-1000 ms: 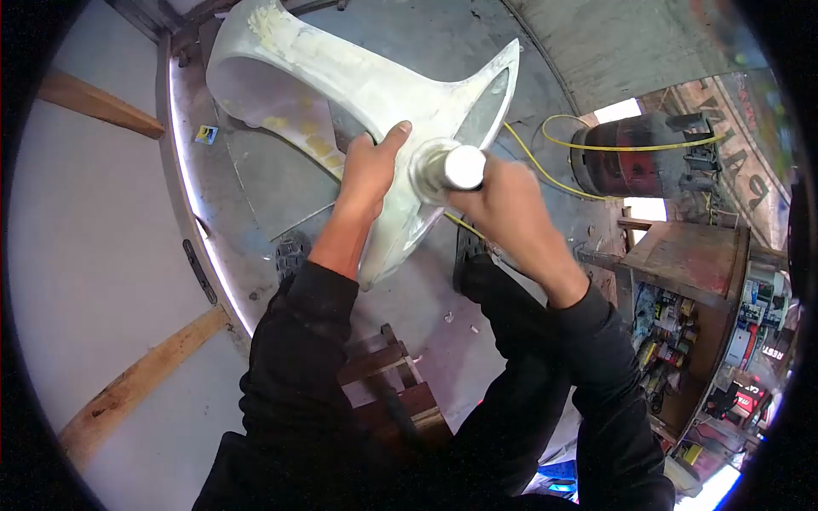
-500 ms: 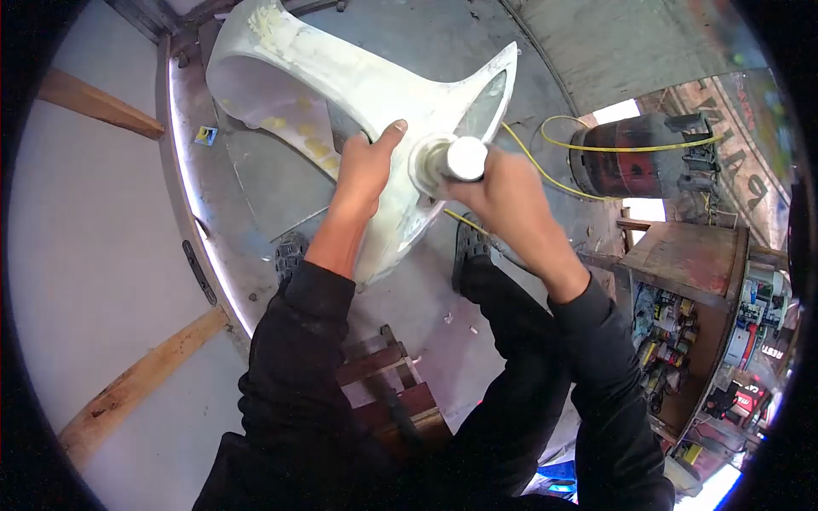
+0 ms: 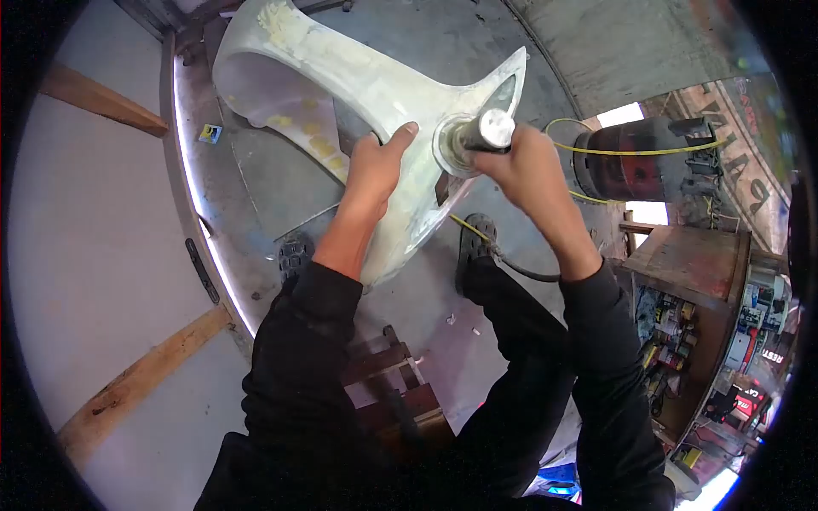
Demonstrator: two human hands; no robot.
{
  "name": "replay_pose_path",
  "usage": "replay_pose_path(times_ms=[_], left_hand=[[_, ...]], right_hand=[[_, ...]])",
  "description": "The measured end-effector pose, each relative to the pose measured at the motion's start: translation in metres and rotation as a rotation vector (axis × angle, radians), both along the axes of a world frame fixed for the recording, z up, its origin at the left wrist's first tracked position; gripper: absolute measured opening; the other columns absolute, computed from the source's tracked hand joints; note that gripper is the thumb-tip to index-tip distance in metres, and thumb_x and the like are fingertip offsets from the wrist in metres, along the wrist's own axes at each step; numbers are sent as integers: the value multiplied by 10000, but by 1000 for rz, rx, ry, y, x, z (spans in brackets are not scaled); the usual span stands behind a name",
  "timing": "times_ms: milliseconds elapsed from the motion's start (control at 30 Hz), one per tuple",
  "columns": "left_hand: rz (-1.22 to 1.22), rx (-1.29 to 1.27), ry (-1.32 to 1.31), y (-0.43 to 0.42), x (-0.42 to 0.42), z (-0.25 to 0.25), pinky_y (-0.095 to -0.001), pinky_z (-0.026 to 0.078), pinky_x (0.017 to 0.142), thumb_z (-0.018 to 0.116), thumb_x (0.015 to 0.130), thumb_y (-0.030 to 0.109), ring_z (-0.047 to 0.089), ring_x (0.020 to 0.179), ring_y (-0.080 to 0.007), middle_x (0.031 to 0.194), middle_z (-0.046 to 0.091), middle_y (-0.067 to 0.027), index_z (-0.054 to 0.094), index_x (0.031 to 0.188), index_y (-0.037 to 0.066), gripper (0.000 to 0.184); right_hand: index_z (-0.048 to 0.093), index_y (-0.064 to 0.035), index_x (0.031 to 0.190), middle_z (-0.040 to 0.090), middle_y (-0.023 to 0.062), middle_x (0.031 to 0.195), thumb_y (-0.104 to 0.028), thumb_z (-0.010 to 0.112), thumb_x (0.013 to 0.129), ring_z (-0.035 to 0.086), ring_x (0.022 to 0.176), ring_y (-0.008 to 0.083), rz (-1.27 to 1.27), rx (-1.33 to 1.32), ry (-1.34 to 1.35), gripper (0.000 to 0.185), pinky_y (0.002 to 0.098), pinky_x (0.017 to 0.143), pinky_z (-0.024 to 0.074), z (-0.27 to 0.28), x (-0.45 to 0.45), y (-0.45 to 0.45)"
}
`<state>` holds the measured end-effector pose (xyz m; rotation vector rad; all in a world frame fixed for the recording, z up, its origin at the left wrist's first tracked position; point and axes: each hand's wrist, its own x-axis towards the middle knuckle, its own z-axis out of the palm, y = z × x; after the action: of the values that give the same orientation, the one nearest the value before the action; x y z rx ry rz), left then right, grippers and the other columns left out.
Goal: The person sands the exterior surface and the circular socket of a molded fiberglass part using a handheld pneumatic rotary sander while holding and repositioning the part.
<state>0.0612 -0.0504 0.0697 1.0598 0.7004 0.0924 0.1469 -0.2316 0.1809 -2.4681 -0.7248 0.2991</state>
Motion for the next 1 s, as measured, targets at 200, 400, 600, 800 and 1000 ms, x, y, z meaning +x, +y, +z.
replay_pose_path(times_ms=[200,400,600,800,1000], left_hand=[[32,-13,-48,1,2,-7,-388,542,871,764,962,297,692,1003,-268,1137,715,-243,628,1212,-196,569],[48,-56,-78,-3,0,12,-380,555,835,748,979,248,709,974,-255,1126,729,-240,645,1200,-195,506],[18,-50,-82,-1,-2,7,-376,564,781,749,979,259,712,926,-254,1125,725,-239,636,1203,-201,524],[25,-26,-41,2,0,-3,-392,553,829,765,960,321,687,1016,-253,1157,710,-253,625,1215,-205,601],[14,-22,-17,3,-1,4,-402,557,833,757,959,333,702,981,-264,1116,716,-242,635,1192,-200,594]], right_hand=[[733,81,945,710,294,838,-270,816,789,723,817,460,72,-25,2,393,503,732,560,2,-20,2],[658,61,1097,703,256,767,-251,810,829,714,764,451,223,-148,0,438,539,690,560,-7,-80,2],[670,59,1135,696,256,762,-248,812,827,711,749,440,244,-203,-20,457,532,669,551,-10,-96,0],[712,82,1008,704,285,815,-260,816,804,717,791,461,84,-41,-27,411,514,699,554,-2,-33,-2],[734,100,931,704,317,844,-296,833,771,730,841,465,11,27,-29,437,485,751,567,-6,21,-1]])
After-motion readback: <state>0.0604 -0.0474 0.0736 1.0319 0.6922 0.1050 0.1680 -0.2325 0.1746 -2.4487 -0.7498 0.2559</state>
